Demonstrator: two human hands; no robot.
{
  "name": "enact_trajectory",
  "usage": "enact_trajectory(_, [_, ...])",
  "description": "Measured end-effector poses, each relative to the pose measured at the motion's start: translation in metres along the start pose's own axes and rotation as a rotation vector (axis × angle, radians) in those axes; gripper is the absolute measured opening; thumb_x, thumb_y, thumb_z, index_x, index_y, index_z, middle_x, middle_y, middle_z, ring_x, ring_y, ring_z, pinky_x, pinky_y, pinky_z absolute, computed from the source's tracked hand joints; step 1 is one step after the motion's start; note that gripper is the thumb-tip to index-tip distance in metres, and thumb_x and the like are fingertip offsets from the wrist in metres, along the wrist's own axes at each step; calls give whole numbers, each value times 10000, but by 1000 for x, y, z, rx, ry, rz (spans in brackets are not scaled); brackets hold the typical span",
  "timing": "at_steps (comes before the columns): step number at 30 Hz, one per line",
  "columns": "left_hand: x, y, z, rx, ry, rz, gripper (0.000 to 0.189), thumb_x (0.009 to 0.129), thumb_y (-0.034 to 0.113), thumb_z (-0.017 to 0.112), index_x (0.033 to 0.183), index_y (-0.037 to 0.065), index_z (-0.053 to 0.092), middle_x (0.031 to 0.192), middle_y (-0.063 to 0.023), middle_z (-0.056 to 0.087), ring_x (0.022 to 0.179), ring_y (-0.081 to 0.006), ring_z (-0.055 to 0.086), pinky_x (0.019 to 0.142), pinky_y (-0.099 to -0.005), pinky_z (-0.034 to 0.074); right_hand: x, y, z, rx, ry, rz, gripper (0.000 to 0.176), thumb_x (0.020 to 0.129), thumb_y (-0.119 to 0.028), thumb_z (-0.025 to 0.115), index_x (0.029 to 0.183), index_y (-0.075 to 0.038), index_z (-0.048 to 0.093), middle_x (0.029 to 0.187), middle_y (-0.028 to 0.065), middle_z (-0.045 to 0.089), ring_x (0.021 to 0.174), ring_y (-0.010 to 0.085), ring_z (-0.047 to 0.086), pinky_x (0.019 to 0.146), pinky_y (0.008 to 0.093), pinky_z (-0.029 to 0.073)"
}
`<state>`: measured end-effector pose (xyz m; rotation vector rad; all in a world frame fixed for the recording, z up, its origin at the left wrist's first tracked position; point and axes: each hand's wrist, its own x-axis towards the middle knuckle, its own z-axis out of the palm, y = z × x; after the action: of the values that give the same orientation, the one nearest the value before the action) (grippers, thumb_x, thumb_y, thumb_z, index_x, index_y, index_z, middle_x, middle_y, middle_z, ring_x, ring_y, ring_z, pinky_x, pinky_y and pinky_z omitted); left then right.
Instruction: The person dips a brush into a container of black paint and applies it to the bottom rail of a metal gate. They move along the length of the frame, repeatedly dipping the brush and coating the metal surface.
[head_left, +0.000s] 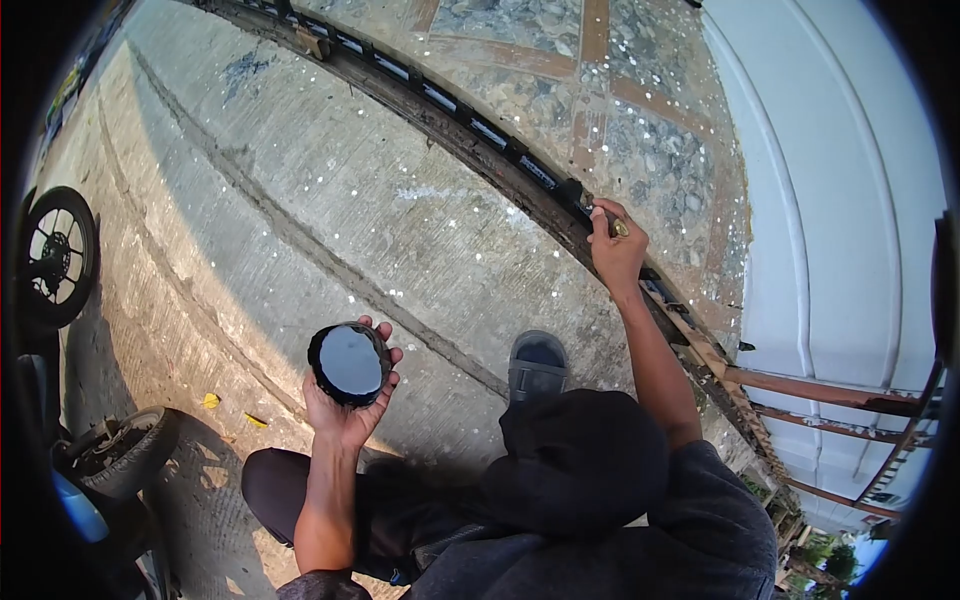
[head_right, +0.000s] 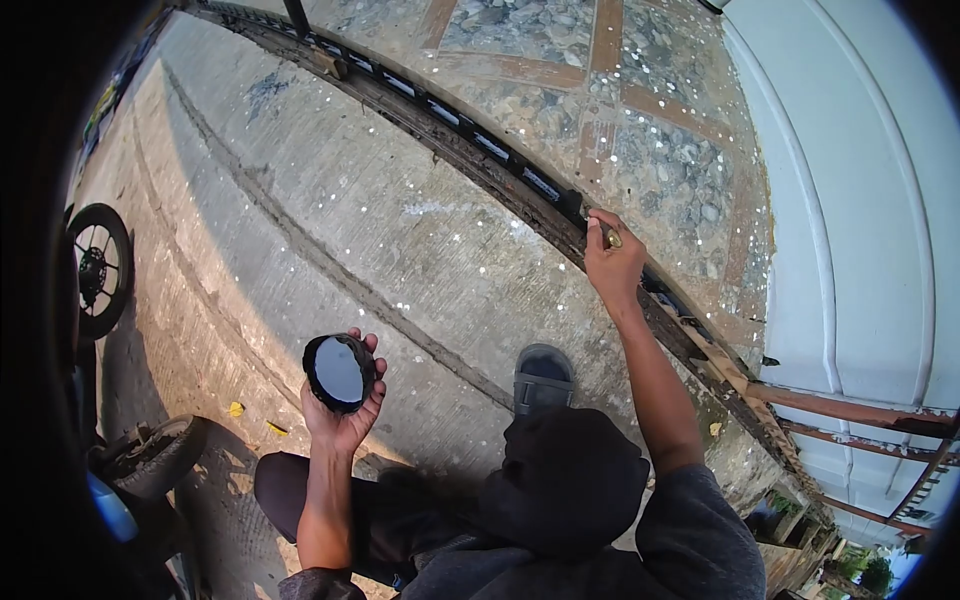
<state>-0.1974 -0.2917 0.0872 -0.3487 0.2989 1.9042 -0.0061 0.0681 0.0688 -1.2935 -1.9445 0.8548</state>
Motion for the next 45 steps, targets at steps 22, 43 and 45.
enact_trajectory(22, [-26, 6, -7, -102, 62, 57, 558, 967, 408, 395, 1350, 7, 457, 1303, -234, 538, 1061, -414, 614, 812, -479, 593, 24, -42, 71, -252, -88, -764, 141, 874, -131, 643, 987, -74, 705, 865, 111, 671, 690, 328, 664, 592, 402, 540])
enact_trajectory(43, [-31, 7, -6, -134, 11, 33, 567, 987, 429, 390, 1354, 2, 454, 1317, -251, 525, 1085, -435, 602, 838, -501, 586, 43, -20, 132, -782, -423, -851, 218, 835, -140, 631, 1022, -29, 634, 856, 148, 627, 661, 333, 670, 575, 425, 553])
enact_trajectory(45, [-31, 6, -5, -138, 4, 37, 567, 991, 432, 386, 1353, 2, 454, 1316, -253, 525, 1087, -435, 601, 841, -501, 585, 42, -25, 133, -787, -441, -841, 184, 829, -122, 616, 984, -25, 633, 852, 152, 634, 672, 337, 674, 586, 428, 558])
